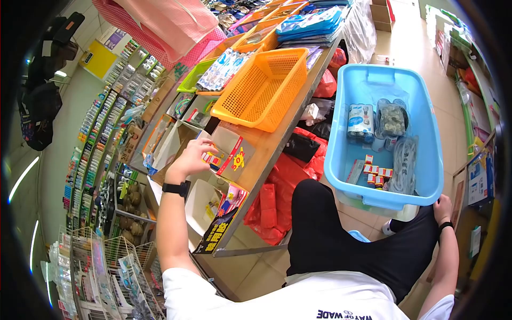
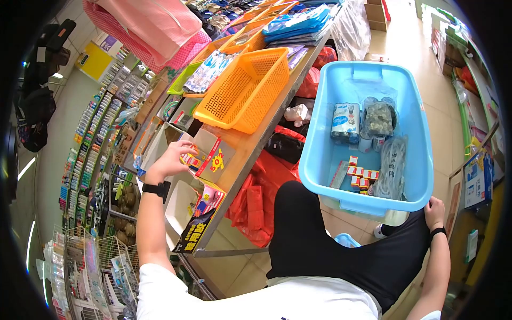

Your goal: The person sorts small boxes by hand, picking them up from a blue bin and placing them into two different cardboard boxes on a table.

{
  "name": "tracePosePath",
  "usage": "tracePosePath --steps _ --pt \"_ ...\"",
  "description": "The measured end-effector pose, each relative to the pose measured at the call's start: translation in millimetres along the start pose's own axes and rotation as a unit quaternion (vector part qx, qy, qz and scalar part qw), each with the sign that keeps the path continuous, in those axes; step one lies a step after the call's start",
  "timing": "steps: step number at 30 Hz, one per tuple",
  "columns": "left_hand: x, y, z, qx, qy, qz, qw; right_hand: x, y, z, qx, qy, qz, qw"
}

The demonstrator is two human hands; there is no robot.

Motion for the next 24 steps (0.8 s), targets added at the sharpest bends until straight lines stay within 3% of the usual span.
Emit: tracePosePath --steps 7,16,24 --pt "-0.3 13.8 1.3 -0.079 -0.039 0.045 0.995 2.7 -2.2 -0.2 0.0 0.003 0.005 1.0" --pt "-10.9 5.7 -9.4 -0.136 -0.067 0.032 0.988 5.6 3.8 -0.1 -0.035 0.002 0.008 0.999" --pt "-18.8 5.4 6.2 -0.15 0.03 -0.019 0.988 8.5 9.4 0.7 -0.035 0.008 0.003 0.999"
Point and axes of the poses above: each hand's wrist, its own x-axis away from the middle knuckle, its own z-axis out of the back of the hand, y = z × x, the point moved 1 cm from there along -x, towards the middle knuckle, and after that the axes turned 11 degrees about -z, right-handed, at the moved point
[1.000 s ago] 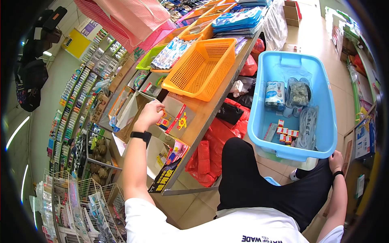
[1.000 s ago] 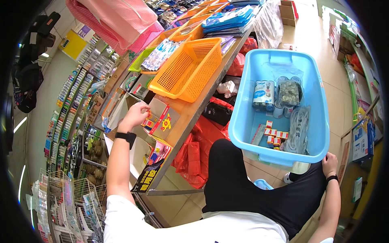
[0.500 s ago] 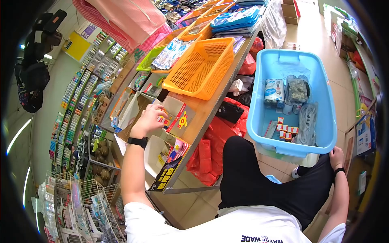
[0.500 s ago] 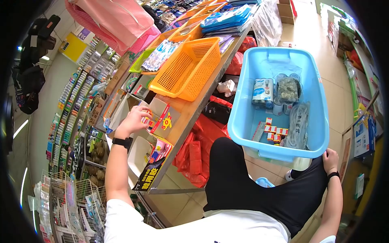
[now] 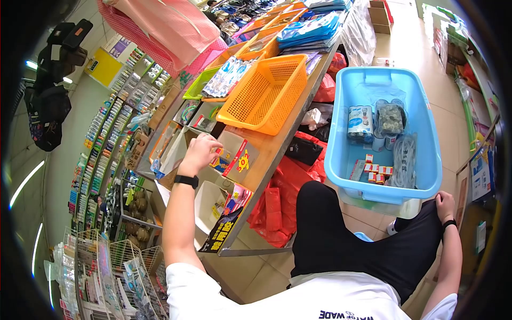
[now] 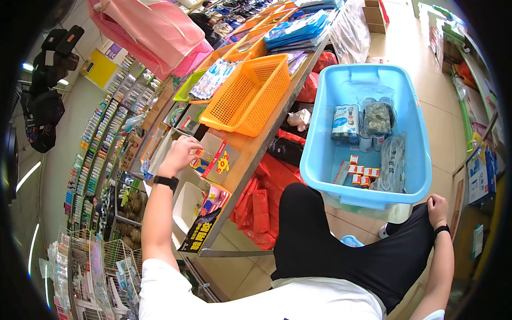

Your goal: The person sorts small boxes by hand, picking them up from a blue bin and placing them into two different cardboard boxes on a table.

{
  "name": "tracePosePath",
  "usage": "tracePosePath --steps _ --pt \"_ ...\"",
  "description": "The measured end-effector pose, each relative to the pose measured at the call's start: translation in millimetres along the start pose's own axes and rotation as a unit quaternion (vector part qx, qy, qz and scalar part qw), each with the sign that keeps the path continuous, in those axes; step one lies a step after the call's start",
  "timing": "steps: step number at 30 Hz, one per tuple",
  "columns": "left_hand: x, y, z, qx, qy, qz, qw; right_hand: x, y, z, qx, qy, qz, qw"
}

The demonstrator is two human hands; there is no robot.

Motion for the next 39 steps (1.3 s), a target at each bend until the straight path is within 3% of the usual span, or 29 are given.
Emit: tracePosePath --steps 9,13,16,19,22,29,37,38,39 --pt "-13.7 1.2 -11.8 -0.057 -0.096 0.032 0.993 6.1 -2.6 1.8 -0.005 0.01 -0.006 1.0" --pt "-14.2 -5.9 -16.6 0.014 -0.139 0.069 0.988 5.0 0.4 1.8 0.002 0.002 -0.005 1.0" --pt "-15.4 -15.2 -33.2 0.052 -0.084 0.066 0.993 7.0 -4.9 5.0 -0.002 0.003 -0.01 1.0" --pt "-22.3 -14.4 -43.8 0.077 -0.142 0.049 0.986 7.1 -4.4 4.2 0.005 0.001 -0.016 1.0" --pt "-22.9 2.5 -33.1 -0.022 -0.184 0.094 0.978 9.6 -5.9 4.1 -0.001 0.011 -0.008 1.0" --pt "-25.8 8.0 -30.4 -0.035 -0.208 0.126 0.969 7.6 -3.3 2.5 0.01 0.001 -0.022 1.0" --pt "-26.6 0.7 -33.3 -0.043 -0.161 0.101 0.981 9.2 -12.2 2.5 -0.039 0.008 0.049 0.998" --pt "-26.4 3.3 -22.3 -0.051 -0.116 0.079 0.989 10.8 -18.2 7.7 -0.005 -0.002 0.032 0.999" --pt "-24.4 -11.2 -22.4 -0.022 -0.011 0.047 0.999 10.3 -18.1 6.8 -0.002 -0.002 0.039 0.999"
Point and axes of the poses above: each hand's wrist, its own x-axis away from the middle knuckle, its own z-axis out of the back of the hand, y = z × x, the point moved 1 cm from there along -x, towards the middle knuckle, and after that the axes turned 11 degrees about -z, right-handed, at the moved point
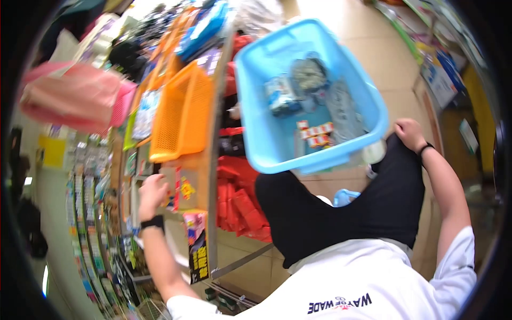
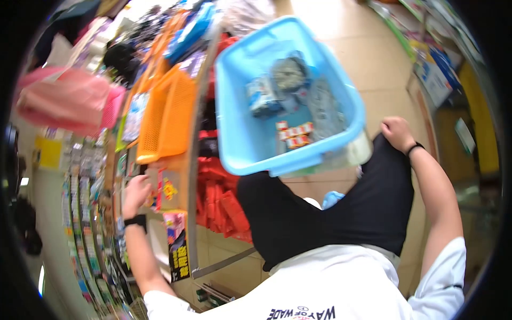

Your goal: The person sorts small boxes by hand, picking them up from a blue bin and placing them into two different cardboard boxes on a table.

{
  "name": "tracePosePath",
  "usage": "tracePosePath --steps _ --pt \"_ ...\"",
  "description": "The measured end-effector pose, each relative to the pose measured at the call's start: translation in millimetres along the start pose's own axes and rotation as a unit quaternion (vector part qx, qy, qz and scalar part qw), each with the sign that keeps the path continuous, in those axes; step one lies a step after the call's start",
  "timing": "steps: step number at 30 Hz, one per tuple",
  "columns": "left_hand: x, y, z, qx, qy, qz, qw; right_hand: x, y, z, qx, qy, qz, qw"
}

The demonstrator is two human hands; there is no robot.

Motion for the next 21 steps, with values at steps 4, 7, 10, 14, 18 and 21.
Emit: tracePosePath --steps 4,7,10,14,18,21 --pt "-31.9 76.8 102.1 0.033 0.163 -0.047 0.985 -6.8 3.2 -1.2 0.024 -0.025 -0.017 0.999" --pt "-61.8 176.7 155.5 0.137 0.238 -0.089 0.958 -15.1 7.3 -1.6 0.031 -0.039 -0.024 0.998" --pt "-95.9 281.9 163.6 0.177 0.194 -0.196 0.945 -22.9 7.9 -2.6 0.051 -0.055 -0.041 0.996" --pt "-162.4 378.3 109.6 0.218 0.052 -0.328 0.918 -25.3 8.8 -3.9 0.076 -0.054 -0.054 0.994" --pt "-219.7 428.6 55.7 0.128 -0.078 -0.334 0.931 -25.7 15.6 -0.3 0.079 -0.062 -0.069 0.993" --pt "-239.5 447.1 15.4 0.079 -0.235 -0.322 0.914 -22.5 24.6 4.8 0.066 -0.071 -0.092 0.991"
Point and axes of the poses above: each hand's wrist, its own x-axis away from the middle knuckle, its own z-axis out of the back of the hand, y = z × x, the point moved 1 cm from there along -x, towards the middle knuckle, and after that the axes turned 11 degrees about -z, right-handed, at the moved point
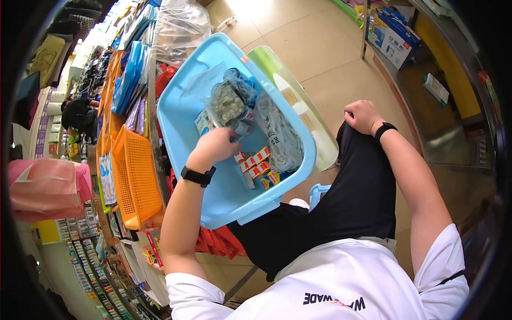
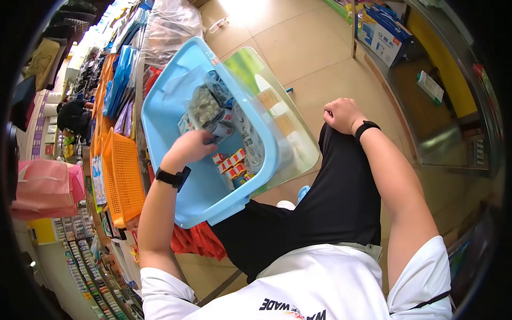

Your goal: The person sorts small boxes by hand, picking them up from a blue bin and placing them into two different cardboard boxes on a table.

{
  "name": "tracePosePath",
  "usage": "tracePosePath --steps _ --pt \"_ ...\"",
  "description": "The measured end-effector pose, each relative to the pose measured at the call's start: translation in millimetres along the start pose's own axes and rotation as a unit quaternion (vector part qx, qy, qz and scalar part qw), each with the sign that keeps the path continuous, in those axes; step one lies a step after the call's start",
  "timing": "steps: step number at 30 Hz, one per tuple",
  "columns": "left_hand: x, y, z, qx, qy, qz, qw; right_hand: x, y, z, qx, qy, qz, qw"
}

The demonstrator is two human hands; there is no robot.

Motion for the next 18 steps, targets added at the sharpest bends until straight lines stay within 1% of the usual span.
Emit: tracePosePath --steps 1,3,5,7,8,9,11,12,14,15,17,18 --pt "-10.3 -3.3 -6.8 0.022 -0.075 -0.003 0.997 -2.4 3.9 1.6 -0.002 -0.002 -0.002 1.0" --pt "-16.1 6.1 -23.9 0.066 -0.111 -0.041 0.991 -4.4 11.1 2.9 -0.009 -0.001 -0.007 1.0" --pt "-18.1 13.1 -37.2 0.06 -0.117 -0.044 0.99 -4.7 15.6 2.0 -0.016 -0.003 -0.007 1.0" --pt "-24.2 14.0 -54.5 0.088 -0.173 -0.103 0.975 -6.3 19.9 4.6 -0.013 -0.004 -0.007 1.0" --pt "-22.6 17.8 -56.4 0.09 -0.157 -0.136 0.974 -6.5 21.2 5.4 -0.014 -0.005 -0.007 1.0" --pt "-23.7 19.8 -56.1 0.09 -0.159 -0.135 0.974 -6.4 22.4 6.6 -0.018 -0.006 -0.009 1.0" --pt "-23.9 26.3 -49.4 0.105 -0.158 -0.09 0.978 -6.2 23.7 6.2 -0.024 -0.007 -0.012 1.0" --pt "-22.3 31.4 -43.2 0.104 -0.158 -0.09 0.978 -6.2 24.2 5.7 -0.028 -0.008 -0.018 0.999" --pt "-18.9 40.7 -30.7 0.1 -0.124 -0.089 0.983 -5.2 23.7 5.5 -0.034 -0.007 -0.024 0.999" --pt "-19.4 40.6 -33.2 0.098 -0.124 -0.089 0.983 -4.7 22.5 5.4 -0.031 -0.004 -0.021 0.999" --pt "-21.2 40.6 -38.0 0.02 -0.076 -0.133 0.988 -4.3 20.7 6.9 -0.029 0.001 -0.018 0.999" --pt "-22.7 42.0 -39.5 0.018 -0.076 -0.133 0.988 -4.1 20.0 7.1 -0.032 -0.003 -0.019 0.999"
Point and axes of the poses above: each hand's wrist, its own x-axis away from the middle knuckle, its own z-axis out of the back of the hand, y = z × x, the point moved 1 cm from there along -x, towards the middle knuckle, and after that the axes turned 11 degrees about -z, right-handed, at the moved point
